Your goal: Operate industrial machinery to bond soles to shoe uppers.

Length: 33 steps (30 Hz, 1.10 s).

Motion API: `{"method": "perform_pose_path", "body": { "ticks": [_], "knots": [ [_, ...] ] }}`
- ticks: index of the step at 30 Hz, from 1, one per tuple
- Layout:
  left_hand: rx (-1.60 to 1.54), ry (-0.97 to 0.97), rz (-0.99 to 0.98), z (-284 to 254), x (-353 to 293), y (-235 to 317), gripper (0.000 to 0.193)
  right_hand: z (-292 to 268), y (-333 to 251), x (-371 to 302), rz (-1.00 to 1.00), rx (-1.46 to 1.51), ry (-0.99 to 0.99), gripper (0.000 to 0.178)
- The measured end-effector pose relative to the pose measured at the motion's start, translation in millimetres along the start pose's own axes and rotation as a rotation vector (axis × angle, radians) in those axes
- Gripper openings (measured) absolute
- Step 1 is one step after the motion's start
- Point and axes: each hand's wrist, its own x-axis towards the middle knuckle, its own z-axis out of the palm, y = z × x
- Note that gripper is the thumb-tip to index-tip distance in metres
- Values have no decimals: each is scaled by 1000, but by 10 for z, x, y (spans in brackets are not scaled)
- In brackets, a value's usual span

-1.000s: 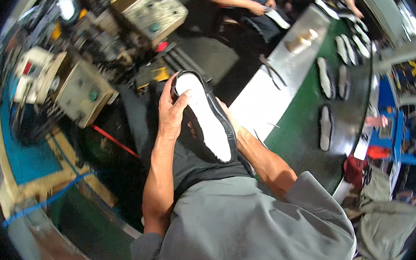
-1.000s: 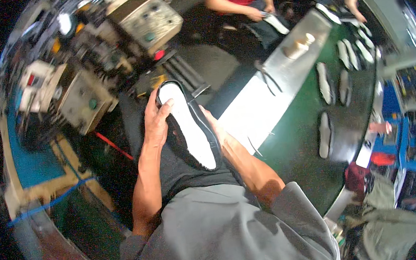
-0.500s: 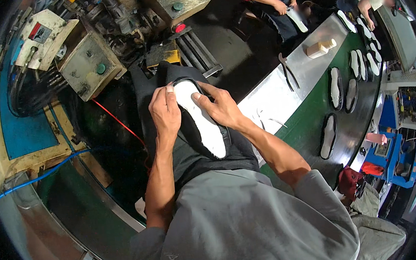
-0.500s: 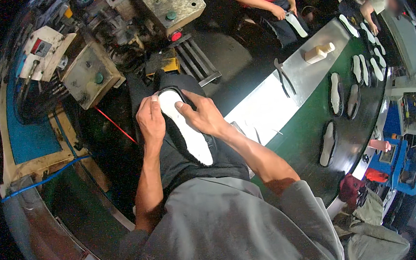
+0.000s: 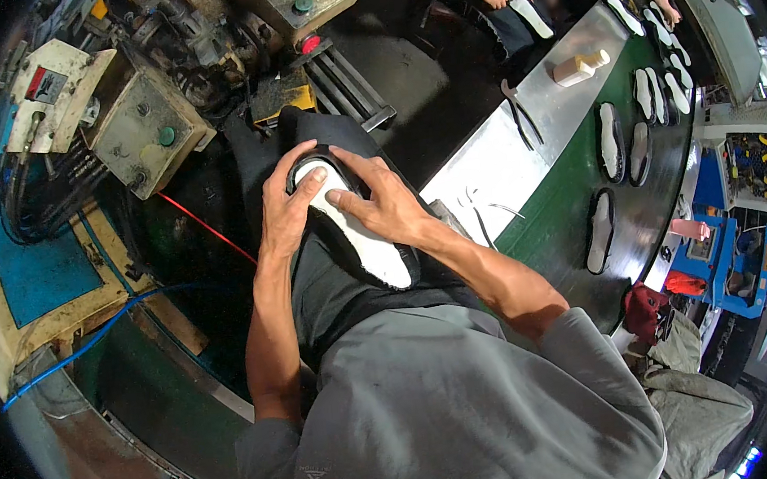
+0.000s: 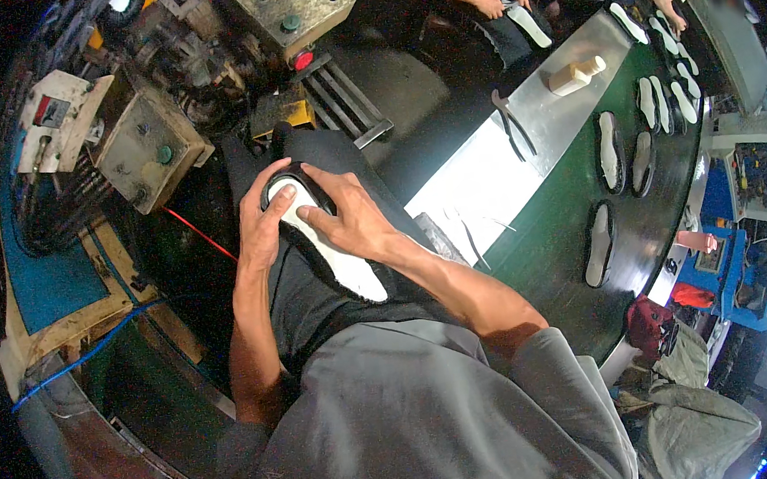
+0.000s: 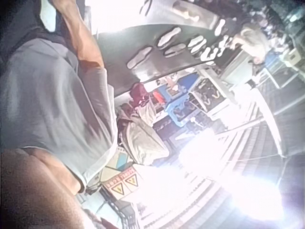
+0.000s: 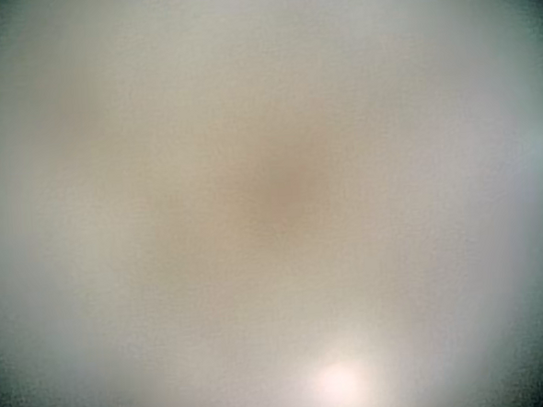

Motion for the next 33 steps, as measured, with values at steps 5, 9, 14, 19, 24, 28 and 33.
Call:
{"method": "perform_pose_path", "body": {
  "ticks": [5, 9, 14, 19, 24, 28, 33],
  "knots": [
    [92, 51, 114, -31, -19, -113, 49, 54, -45, -24, -17, -5, 7, 73],
    [164, 67, 164, -47, -5, -143, 48, 52, -72, -35, -18, 2, 12, 70],
    [89, 31, 72, -68, 23, -172, 47, -26, 94, -38, -74, 40, -33, 62],
    [40, -13, 19, -36, 22, -132, 45, -297, 35, 93, -57, 39, -303, 65],
    [-185, -78, -7, -43, 34, -167, 37, -252, 49, 47, -45, 91, -328, 69],
    [-242, -98, -12, -28, 49, -217, 35, -16, -10, -26, 159, 144, -192, 78],
    [-98, -15, 77, -12, 28, -230, 34, 101, 41, -68, 20, 66, -55, 78]
  ]
}}
